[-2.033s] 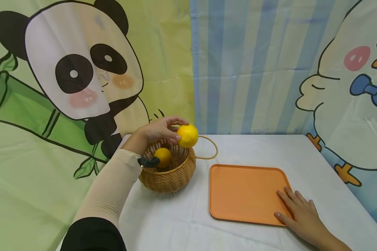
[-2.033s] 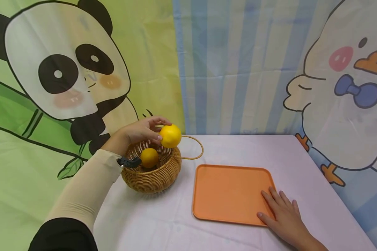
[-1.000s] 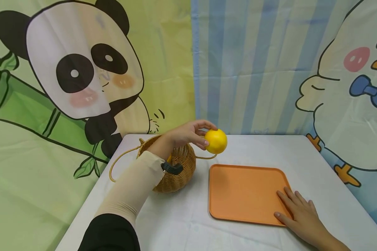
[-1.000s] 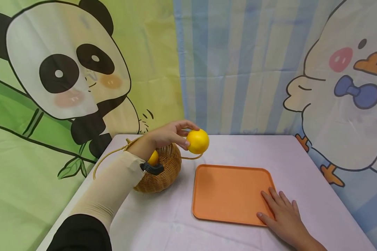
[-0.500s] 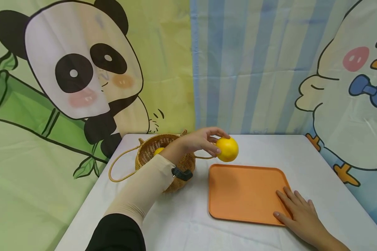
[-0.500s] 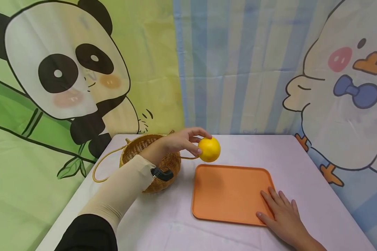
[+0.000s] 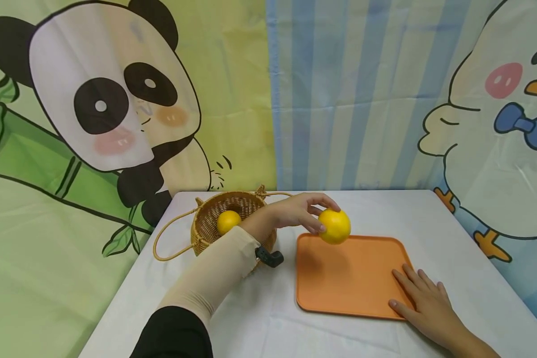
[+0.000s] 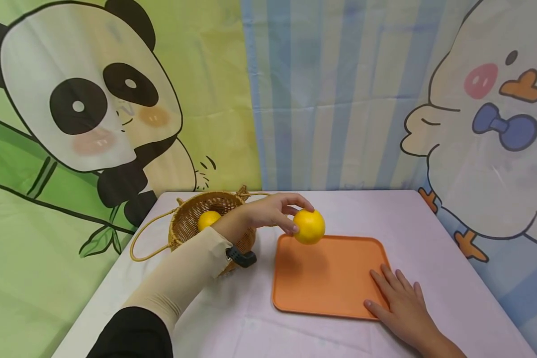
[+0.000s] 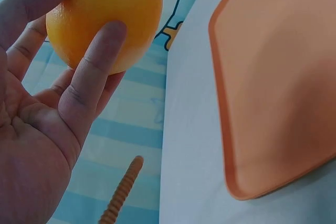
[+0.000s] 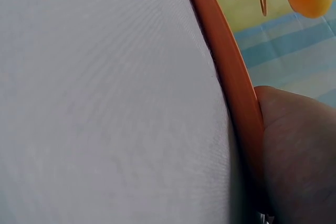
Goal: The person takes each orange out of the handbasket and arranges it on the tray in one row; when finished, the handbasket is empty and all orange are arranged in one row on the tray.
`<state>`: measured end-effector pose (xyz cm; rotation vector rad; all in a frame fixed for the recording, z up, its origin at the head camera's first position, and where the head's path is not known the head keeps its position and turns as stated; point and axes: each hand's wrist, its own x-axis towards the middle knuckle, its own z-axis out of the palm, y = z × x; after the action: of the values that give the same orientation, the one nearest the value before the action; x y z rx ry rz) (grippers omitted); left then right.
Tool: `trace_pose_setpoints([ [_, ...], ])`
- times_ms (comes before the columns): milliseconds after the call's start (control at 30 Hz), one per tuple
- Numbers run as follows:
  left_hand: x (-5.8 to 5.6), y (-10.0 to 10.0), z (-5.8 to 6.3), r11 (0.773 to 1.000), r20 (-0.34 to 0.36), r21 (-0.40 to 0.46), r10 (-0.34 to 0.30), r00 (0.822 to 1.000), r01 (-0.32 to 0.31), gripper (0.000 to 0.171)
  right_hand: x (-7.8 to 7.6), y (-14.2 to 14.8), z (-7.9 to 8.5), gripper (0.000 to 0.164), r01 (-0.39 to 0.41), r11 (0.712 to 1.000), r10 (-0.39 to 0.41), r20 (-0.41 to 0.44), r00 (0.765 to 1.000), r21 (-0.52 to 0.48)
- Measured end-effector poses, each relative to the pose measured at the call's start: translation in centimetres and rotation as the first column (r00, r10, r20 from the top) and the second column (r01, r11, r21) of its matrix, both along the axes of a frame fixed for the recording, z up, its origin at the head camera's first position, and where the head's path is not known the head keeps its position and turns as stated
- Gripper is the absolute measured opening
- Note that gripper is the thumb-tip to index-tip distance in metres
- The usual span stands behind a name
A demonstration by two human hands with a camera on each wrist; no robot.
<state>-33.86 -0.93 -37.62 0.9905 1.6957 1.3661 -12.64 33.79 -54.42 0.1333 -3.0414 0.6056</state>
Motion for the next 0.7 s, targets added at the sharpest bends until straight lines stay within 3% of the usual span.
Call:
trace_pose_setpoints([
  [433, 1.2, 2.6, -2.2, 1.000, 0.054, -0.008, 0.007, 0.999, -0.007, 0.056, 0.1, -0.1, 0.1, 0.090, 0.005, 1.000, -0.005, -0.002, 1.000, 0.004],
  [700, 1.7, 3.3, -4.2, 0.999, 0.054, -0.025, 0.025, 0.998, -0.024, 0.055, 0.1, -0.2, 0.2, 0.091, 0.006, 1.000, -0.006, 0.007, 1.000, 0.003],
])
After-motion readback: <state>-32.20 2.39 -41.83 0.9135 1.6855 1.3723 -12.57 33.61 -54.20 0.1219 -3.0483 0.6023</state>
